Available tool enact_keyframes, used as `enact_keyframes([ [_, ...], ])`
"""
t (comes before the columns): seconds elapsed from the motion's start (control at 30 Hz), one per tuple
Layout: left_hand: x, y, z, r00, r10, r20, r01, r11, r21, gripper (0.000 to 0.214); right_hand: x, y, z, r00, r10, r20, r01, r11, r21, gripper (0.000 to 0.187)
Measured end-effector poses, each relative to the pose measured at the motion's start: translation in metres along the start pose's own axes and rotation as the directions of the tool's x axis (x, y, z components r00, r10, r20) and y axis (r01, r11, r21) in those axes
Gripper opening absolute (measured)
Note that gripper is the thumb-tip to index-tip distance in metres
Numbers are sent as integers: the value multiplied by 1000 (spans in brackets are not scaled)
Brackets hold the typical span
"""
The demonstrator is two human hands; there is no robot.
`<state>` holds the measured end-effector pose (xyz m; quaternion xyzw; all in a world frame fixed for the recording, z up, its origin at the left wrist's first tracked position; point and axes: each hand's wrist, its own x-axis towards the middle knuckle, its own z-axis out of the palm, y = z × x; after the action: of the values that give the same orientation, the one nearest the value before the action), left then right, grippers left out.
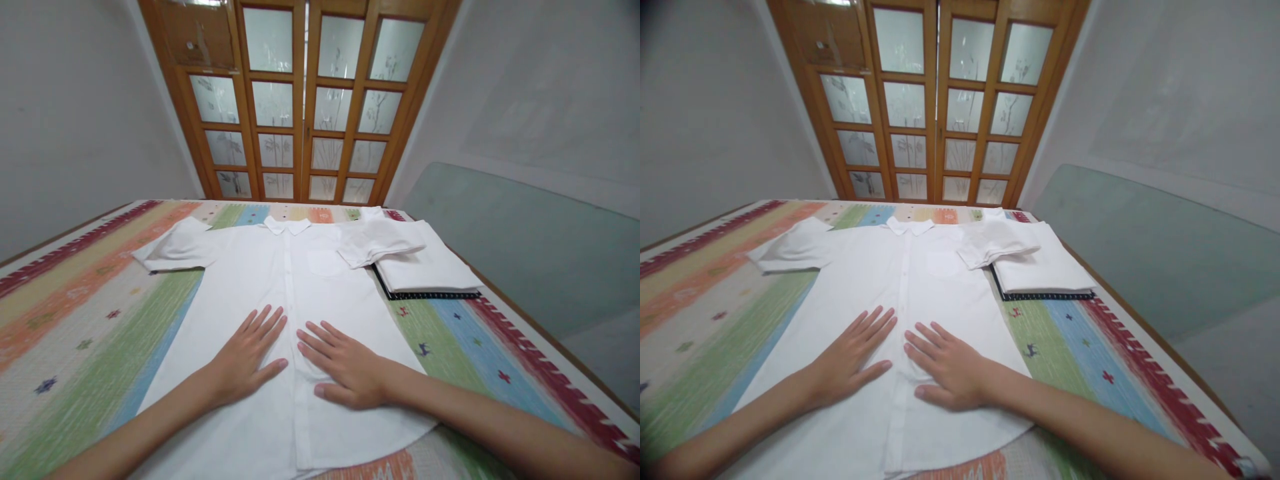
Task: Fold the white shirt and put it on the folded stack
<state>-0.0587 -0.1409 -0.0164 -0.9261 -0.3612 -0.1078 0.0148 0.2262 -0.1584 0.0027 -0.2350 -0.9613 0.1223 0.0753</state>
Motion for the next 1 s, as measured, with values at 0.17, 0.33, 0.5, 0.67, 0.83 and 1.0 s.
enact_keyframes([
  [0.17, -9, 1, -2, 1000, -3, 19, 2, 1000, 5, 72, -15, -19, -1, 999, 29, 37, -31, 998, 61, 79],
  [0.33, -8, 3, -2, 1000, -5, 17, 5, 1000, 25, 71, -24, -37, 2, 998, 37, 45, -41, 994, 104, 80],
  [0.5, -8, 16, -4, 1000, 7, 0, -7, 1000, 27, 68, -30, -47, 3, 997, 74, 32, -77, 991, 110, 81],
  [0.67, -5, 23, -7, 1000, 20, 21, -20, 1000, -1, 65, -35, -54, 5, 1000, 3, -3, -3, 999, 48, 80],
  [0.83, -2, 20, -8, 998, 16, 64, -15, 1000, -14, 62, -31, -65, 13, 995, -19, -95, 7, 991, -132, 66],
  [1.0, -1, 18, -9, 997, 18, 78, -16, 999, -29, 61, -20, -75, 15, 992, -45, -117, 23, 983, -183, 20],
])
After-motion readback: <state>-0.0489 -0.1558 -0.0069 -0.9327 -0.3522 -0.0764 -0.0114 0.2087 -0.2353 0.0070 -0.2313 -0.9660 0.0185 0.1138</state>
